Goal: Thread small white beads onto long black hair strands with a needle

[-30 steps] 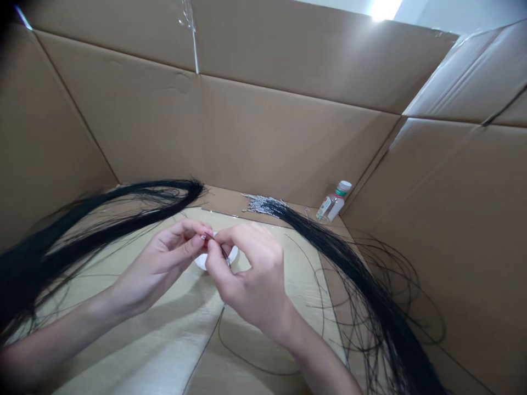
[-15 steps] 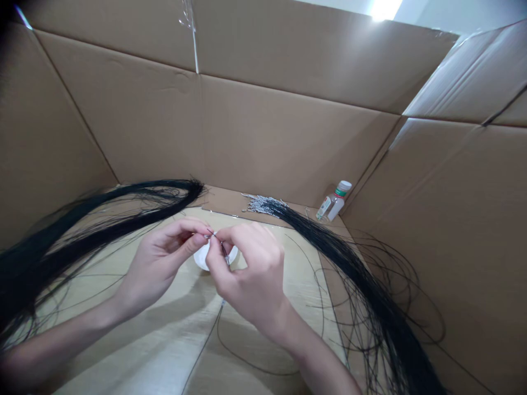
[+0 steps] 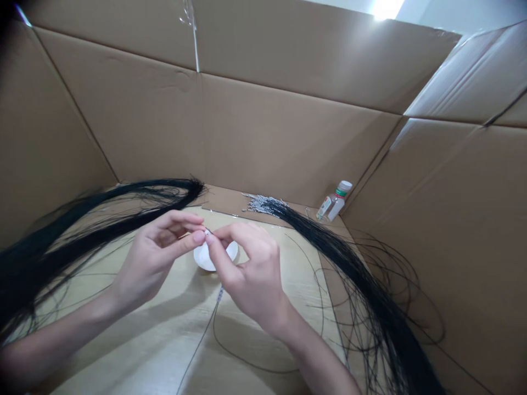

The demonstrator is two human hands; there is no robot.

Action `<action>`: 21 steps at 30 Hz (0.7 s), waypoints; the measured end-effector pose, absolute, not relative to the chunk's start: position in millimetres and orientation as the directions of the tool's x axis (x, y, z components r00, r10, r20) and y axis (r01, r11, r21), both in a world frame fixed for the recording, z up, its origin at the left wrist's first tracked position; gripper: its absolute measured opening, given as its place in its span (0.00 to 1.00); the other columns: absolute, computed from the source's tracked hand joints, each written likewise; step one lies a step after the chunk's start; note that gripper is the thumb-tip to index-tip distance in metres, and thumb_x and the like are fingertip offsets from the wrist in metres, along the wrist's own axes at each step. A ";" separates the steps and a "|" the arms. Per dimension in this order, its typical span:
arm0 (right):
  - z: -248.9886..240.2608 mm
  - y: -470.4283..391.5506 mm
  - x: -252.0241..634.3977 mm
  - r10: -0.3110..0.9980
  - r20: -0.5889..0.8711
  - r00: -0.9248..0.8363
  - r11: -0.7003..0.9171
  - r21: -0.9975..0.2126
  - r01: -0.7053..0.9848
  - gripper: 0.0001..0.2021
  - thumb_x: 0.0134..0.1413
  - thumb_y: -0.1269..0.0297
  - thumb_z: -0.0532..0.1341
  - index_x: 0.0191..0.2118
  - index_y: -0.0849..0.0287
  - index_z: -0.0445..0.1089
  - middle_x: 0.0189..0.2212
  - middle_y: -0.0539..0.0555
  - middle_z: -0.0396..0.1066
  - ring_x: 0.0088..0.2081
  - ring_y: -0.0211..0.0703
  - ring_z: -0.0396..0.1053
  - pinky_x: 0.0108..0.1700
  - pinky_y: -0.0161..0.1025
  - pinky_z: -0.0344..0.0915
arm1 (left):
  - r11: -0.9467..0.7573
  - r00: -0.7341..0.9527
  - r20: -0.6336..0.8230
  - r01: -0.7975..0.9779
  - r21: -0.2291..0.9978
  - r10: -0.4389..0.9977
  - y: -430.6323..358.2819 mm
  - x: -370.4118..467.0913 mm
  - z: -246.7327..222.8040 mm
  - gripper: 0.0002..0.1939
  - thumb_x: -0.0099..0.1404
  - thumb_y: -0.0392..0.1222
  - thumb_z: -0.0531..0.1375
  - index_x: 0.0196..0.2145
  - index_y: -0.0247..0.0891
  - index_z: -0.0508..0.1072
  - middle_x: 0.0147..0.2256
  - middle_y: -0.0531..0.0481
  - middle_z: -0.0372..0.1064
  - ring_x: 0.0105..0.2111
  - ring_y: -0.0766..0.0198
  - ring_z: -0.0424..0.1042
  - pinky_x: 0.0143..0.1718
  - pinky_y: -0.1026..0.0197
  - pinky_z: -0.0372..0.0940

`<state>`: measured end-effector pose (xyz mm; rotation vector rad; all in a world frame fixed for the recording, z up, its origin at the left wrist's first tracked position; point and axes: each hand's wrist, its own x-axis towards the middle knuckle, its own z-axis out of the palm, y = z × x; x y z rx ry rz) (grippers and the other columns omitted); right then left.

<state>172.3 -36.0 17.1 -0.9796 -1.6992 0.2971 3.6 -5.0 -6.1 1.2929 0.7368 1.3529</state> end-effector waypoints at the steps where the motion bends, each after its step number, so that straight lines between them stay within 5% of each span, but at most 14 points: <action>1: 17.5 -35.6 173.2 0.730 0.681 -0.059 0.628 -0.633 0.452 0.06 0.63 0.71 0.65 0.33 0.57 0.75 0.30 0.48 0.77 0.33 0.40 0.72 0.38 0.40 0.65 | -0.208 0.161 0.265 -0.305 0.929 0.951 -3.6 2.6 -6.8 0.11 0.61 0.38 0.73 0.41 0.43 0.79 0.35 0.54 0.78 0.36 0.66 0.75 0.36 0.69 0.70; 9: 20.5 -34.1 177.0 0.736 0.672 -0.079 0.616 -0.616 0.492 0.07 0.62 0.70 0.64 0.32 0.55 0.72 0.31 0.49 0.71 0.37 0.44 0.66 0.43 0.45 0.62 | -0.089 0.225 0.208 -0.447 0.890 0.952 -0.1 4.6 -3.0 0.16 0.60 0.36 0.72 0.41 0.41 0.71 0.34 0.54 0.77 0.31 0.67 0.74 0.33 0.67 0.69; 21: 24.0 -35.5 178.1 0.751 0.635 -0.182 0.639 -0.628 0.444 0.12 0.56 0.75 0.60 0.24 0.57 0.61 0.25 0.46 0.62 0.34 0.41 0.59 0.39 0.43 0.57 | -0.035 0.321 0.190 -0.432 0.901 0.928 -1.2 3.0 -6.1 0.19 0.61 0.36 0.72 0.44 0.42 0.68 0.33 0.55 0.76 0.29 0.68 0.72 0.32 0.67 0.66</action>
